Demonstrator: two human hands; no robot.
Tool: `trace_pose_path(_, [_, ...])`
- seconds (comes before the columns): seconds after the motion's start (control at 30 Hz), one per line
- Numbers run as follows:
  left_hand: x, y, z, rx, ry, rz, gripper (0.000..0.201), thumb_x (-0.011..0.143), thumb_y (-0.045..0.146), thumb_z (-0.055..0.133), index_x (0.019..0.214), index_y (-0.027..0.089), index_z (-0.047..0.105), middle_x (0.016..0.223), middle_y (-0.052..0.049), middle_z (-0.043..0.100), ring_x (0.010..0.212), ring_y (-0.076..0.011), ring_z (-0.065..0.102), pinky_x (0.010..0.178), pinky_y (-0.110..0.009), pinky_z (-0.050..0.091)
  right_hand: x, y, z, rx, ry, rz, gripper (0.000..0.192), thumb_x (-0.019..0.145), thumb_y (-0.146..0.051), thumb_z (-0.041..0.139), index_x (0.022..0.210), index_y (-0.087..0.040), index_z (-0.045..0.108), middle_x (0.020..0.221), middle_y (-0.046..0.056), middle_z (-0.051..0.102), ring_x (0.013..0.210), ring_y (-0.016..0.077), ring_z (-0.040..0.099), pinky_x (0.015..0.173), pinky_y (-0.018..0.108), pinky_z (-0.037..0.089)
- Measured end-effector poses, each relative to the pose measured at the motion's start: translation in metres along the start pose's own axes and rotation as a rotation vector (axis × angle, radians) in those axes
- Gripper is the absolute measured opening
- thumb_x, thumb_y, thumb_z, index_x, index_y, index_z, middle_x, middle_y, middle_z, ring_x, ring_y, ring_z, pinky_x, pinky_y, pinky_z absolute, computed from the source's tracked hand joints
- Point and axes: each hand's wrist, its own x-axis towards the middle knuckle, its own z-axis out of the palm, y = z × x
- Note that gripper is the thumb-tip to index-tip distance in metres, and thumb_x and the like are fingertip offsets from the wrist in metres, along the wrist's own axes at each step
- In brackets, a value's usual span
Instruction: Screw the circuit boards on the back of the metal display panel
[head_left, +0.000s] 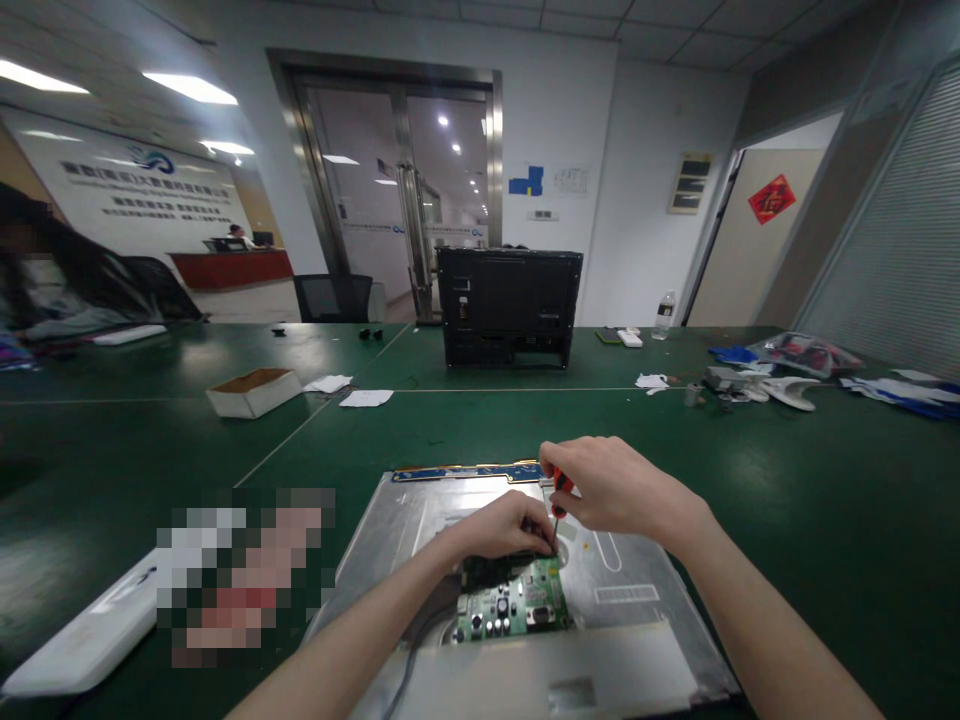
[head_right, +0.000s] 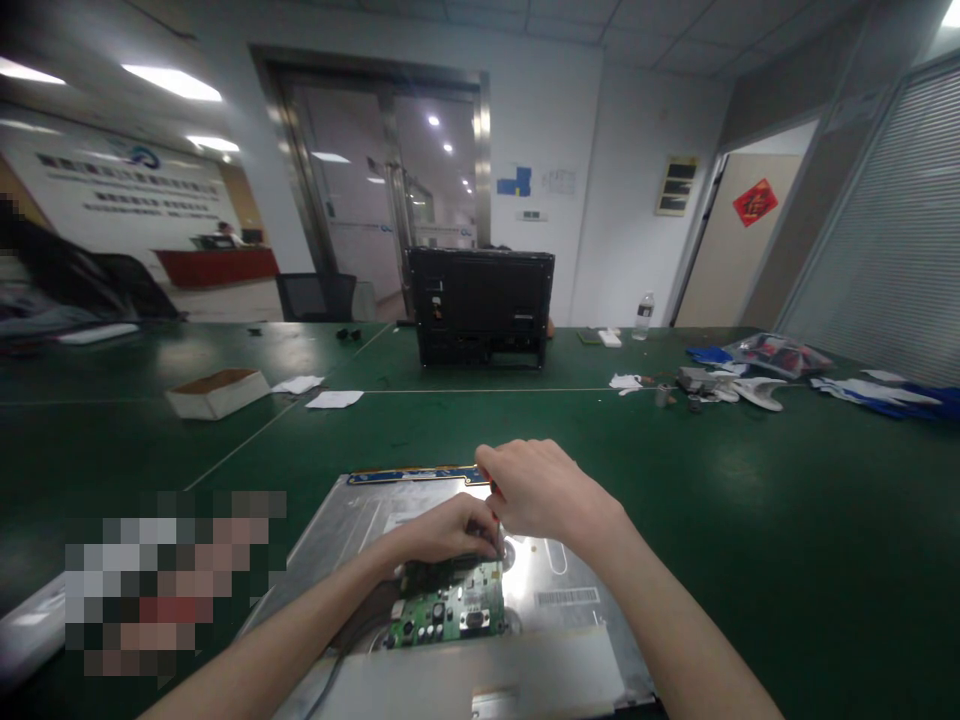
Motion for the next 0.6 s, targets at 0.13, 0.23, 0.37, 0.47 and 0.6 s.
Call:
trace_pose_path(0.13, [-0.0004,0.0011,-0.0007,0.008,-0.018,-0.008,0.014,0.074,0.012,0.068,0.084,0.018,0.076,0.073,0.000,0.070,0.066,-0.0126,0.059,0.063,-0.019,0.043,0.0013,-0.0016,-0.0006,-0.042,-0.003,0.016,0.011,0.076,-0.021,0.056,0.087,-0.020,0.055,0.077,0.002,0.067,0.066,0.0167,0.060,0.049,0.026,0.020])
trace_pose_path(0.23, [-0.0008,0.0020,-0.0007,0.018,-0.024,-0.020,0.015,0.075,0.011,0.067,0.085,0.019,0.076,0.074,0.000,0.070,0.068,-0.0130,0.060,0.065,-0.019,0.043,0.0021,-0.0026,-0.0005,-0.064,-0.006,0.018,0.010,0.078,-0.024,0.056,0.088,-0.020,0.056,0.076,0.002,0.066,0.065,0.0171,0.060,0.049,0.026,0.019])
trace_pose_path(0.37, [-0.0009,0.0023,-0.0008,0.019,-0.028,-0.006,0.015,0.076,0.012,0.067,0.086,0.018,0.076,0.076,0.000,0.071,0.069,-0.0137,0.061,0.066,-0.019,0.044,0.0005,-0.0016,-0.0004,-0.035,-0.006,-0.002,0.008,0.077,-0.023,0.056,0.085,-0.020,0.056,0.078,0.002,0.067,0.068,0.0167,0.060,0.050,0.026,0.021])
trace_pose_path(0.47, [-0.0005,0.0019,-0.0012,0.025,-0.039,0.013,0.015,0.076,0.014,0.068,0.088,0.018,0.076,0.079,-0.001,0.072,0.071,-0.0144,0.062,0.067,-0.020,0.044,-0.0006,-0.0002,0.0004,-0.011,-0.011,-0.031,0.012,0.076,-0.019,0.056,0.087,-0.020,0.055,0.082,0.002,0.067,0.071,0.0162,0.060,0.051,0.026,0.022])
trace_pose_path(0.6, [-0.0005,0.0023,-0.0018,0.030,-0.052,0.025,0.016,0.078,0.016,0.068,0.091,0.020,0.076,0.083,-0.001,0.073,0.074,-0.0152,0.063,0.069,-0.020,0.044,0.0011,-0.0002,0.0016,-0.044,-0.010,-0.007,0.009,0.077,-0.020,0.055,0.086,-0.020,0.056,0.077,0.002,0.066,0.067,0.0160,0.059,0.050,0.026,0.021])
